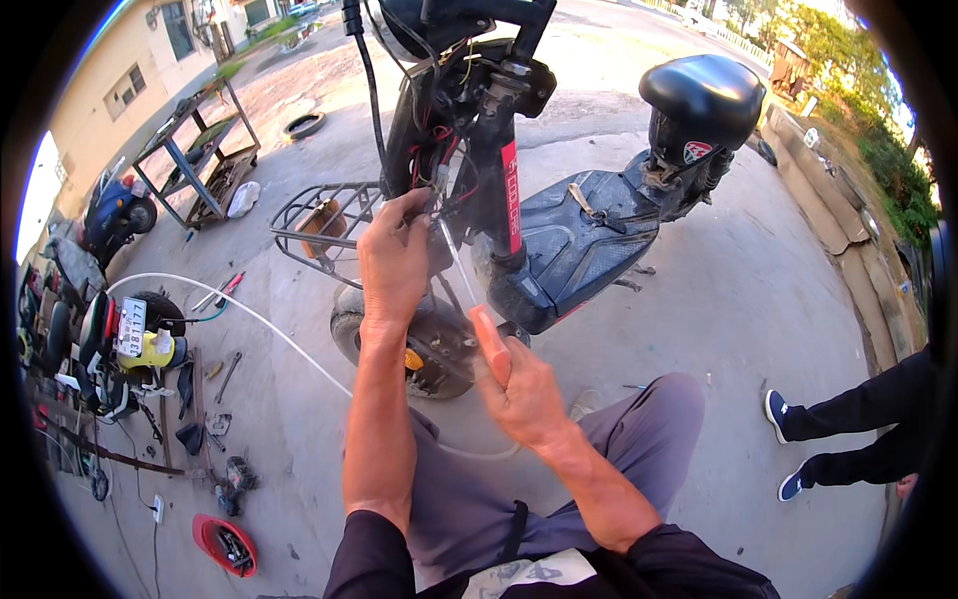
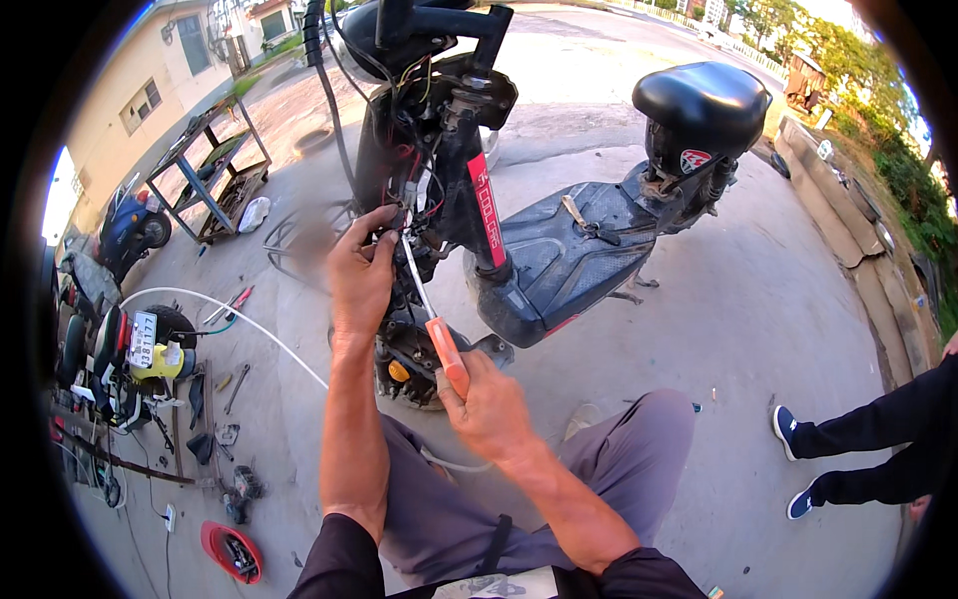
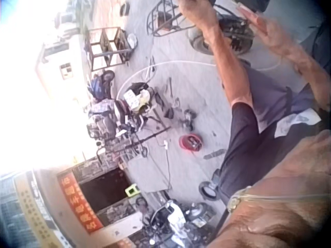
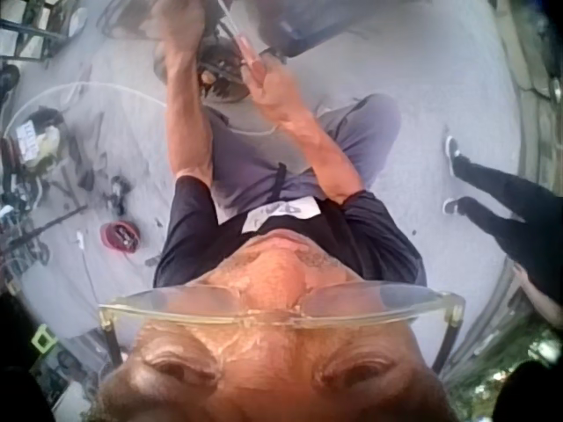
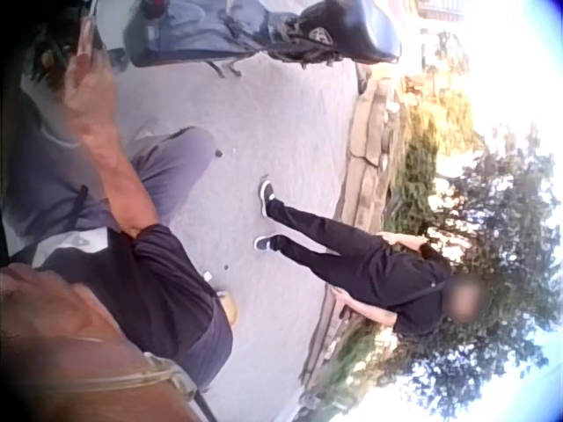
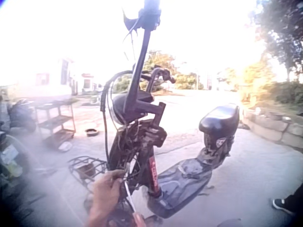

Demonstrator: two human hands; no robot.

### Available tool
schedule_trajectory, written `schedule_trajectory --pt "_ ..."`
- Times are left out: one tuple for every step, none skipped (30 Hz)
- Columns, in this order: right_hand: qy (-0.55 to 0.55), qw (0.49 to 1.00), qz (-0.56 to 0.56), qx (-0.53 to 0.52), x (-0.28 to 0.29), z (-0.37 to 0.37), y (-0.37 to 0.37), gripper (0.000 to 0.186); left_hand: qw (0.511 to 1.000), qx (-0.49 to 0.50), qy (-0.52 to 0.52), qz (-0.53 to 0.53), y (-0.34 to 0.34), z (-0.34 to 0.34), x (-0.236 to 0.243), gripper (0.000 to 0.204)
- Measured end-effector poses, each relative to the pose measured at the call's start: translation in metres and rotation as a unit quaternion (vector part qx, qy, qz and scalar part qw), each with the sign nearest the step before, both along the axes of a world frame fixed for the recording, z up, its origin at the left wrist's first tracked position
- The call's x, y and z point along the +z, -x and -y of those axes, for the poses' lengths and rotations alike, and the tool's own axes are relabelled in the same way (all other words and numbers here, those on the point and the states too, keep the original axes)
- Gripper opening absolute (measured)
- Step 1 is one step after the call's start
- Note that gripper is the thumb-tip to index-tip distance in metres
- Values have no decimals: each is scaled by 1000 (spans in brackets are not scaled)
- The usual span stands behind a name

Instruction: The person sits on the ground and uses a screwdriver to work on the exposed wiring of a scooter's front assembly. They connect wires and adjust components within the handlebar area.

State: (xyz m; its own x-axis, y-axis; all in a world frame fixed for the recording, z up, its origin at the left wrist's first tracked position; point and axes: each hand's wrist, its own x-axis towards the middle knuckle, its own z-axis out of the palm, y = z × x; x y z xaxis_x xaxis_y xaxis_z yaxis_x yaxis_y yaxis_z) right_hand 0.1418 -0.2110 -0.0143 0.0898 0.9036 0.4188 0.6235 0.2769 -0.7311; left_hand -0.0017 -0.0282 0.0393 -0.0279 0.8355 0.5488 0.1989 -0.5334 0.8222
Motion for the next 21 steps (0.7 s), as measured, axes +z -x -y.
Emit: schedule_trajectory --pt "11 1000 -2 0 2 1 0 25 1000 -1 0 2 1 -1 -1 31" --pt "22 1000 -4 1 6 2 1 25 1000 -1 -1 5 2 -1 -2 31" --pt "29 1000 -4 1 10 0 0 26 999 8 30 -7 3 2 3 31" --pt "28 1000 -3 3 10 -1 -1 25 1000 14 13 -10 3 1 1 31" --pt "27 1000 -2 5 9 -1 -2 25 1000 19 -4 -14 3 -2 -5 31" --pt "24 1000 -1 7 7 -1 -2 25 999 24 -23 -17 1 -2 -3 31" --pt "19 1000 -7 6 6 -1 -2 25 999 33 -31 -21 0 -1 -2 30" --pt "14 1000 -13 6 5 -1 -1 25 999 33 -30 -24 -1 0 1 30" --pt "12 1000 -19 4 4 1 0 25 999 26 -29 -22 0 -1 1 30" --pt "14 1000 -20 4 4 1 1 26 999 18 -28 -20 0 -2 2 31" --pt "15 1000 -20 3 5 1 1 26 1000 19 -16 -19 1 0 3 31" --pt "17 1000 -20 0 5 0 1 27 1000 23 -8 -19 0 3 6 31" --pt "17 1000 -15 -1 5 -1 0 27 999 28 -19 -14 1 2 2 29" --pt "17 1000 -11 -3 5 -2 -2 27 999 32 -29 -9 0 -1 -1 28" --pt "18 1000 -9 -5 4 -1 -3 27 999 33 -28 -13 0 0 0 28" --pt "13 1000 -9 -6 4 -1 -3 27 999 33 -27 -16 1 1 0 28" --pt "9 1000 -9 -7 4 -1 -4 27 999 33 -26 -20 1 0 1 27" --pt "7 1000 -10 -8 3 0 -3 27 999 31 -27 -16 1 0 1 27" --pt "2 1000 -10 -9 2 0 -3 27 999 29 -28 -12 1 -1 -1 27" --pt "-3 1000 -10 -11 2 1 -3 26 999 27 -29 -8 1 -1 -2 26" --pt "-7 1000 -9 -13 1 1 -3 26 999 28 -32 -9 0 -1 -2 26"
